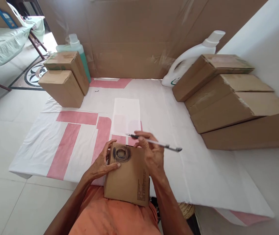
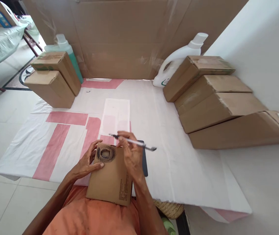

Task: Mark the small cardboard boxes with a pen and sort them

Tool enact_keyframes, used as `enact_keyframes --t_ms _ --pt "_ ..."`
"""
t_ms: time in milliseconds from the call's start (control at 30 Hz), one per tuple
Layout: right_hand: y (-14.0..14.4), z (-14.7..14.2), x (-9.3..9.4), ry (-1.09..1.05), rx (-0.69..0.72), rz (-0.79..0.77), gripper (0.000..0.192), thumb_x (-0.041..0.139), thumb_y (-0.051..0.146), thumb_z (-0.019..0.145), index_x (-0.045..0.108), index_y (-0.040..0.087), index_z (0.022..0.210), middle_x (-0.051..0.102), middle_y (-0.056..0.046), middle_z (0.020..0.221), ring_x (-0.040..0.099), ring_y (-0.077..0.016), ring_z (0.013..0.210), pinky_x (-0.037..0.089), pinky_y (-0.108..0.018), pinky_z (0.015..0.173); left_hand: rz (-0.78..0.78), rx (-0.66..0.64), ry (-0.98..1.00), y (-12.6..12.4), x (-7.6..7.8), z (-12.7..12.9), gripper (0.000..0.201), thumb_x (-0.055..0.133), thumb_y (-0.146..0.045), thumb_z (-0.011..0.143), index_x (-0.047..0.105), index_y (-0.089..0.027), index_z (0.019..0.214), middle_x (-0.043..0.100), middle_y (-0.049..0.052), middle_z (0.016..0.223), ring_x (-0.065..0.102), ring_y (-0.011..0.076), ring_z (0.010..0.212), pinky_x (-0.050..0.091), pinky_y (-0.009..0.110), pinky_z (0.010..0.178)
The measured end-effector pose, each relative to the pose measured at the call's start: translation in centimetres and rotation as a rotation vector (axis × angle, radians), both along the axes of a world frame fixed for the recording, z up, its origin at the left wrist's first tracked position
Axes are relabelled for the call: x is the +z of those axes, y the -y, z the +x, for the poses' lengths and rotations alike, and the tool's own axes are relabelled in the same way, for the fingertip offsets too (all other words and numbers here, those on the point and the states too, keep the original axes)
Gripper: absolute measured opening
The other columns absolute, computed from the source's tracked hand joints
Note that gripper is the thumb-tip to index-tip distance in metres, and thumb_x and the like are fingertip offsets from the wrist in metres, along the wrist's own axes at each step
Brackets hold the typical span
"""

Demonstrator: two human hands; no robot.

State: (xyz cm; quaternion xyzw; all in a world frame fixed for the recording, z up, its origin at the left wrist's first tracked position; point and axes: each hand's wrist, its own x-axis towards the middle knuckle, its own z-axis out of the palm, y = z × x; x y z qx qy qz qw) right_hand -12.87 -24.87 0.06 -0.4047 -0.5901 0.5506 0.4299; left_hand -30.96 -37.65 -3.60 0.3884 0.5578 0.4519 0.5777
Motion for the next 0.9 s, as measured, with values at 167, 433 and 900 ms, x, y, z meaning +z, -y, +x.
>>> enact_keyframes --t_ms 167,433,900 --pt "-8.5 -1.2 -0.3 0.613 -0.024 -0.004 0.030 0.048 0.045 0.108 0.062 0.018 0.109 0.075 -0.007 0.096 0.069 -0.0171 0.075 0.054 -0.028 0.065 0.009 0.059 0.024 0.7 -0.4 -0.4 0.090 0.084 -0.042 0.084 0.031 -0.034 0.156 0.051 0.011 0.151 0.055 0.0326 0.140 0.046 0.046 0.114" --pt "-11.3 -5.4 -3.7 1.078 0.207 -0.131 0.035 0.069 0.039 0.102 0.065 0.018 0.130 0.068 -0.009 0.130 0.070 -0.0242 0.110 0.061 -0.047 0.094 0.003 0.082 0.046 0.9 -1.1 -0.6 0.090 0.083 -0.043 0.085 0.030 -0.033 0.157 0.049 0.013 0.154 0.050 0.0338 0.145 0.044 0.046 0.117" --pt "1.0 6.8 -3.6 1.308 -0.003 -0.169 0.047 0.068 0.050 0.091 0.055 0.013 0.116 0.065 -0.027 0.120 0.063 -0.0458 0.119 0.052 -0.045 0.079 -0.041 0.096 0.074 0.3 -1.3 -0.8 0.093 0.083 -0.045 0.084 0.028 -0.032 0.159 0.048 0.014 0.157 0.050 0.0347 0.146 0.044 0.048 0.118"
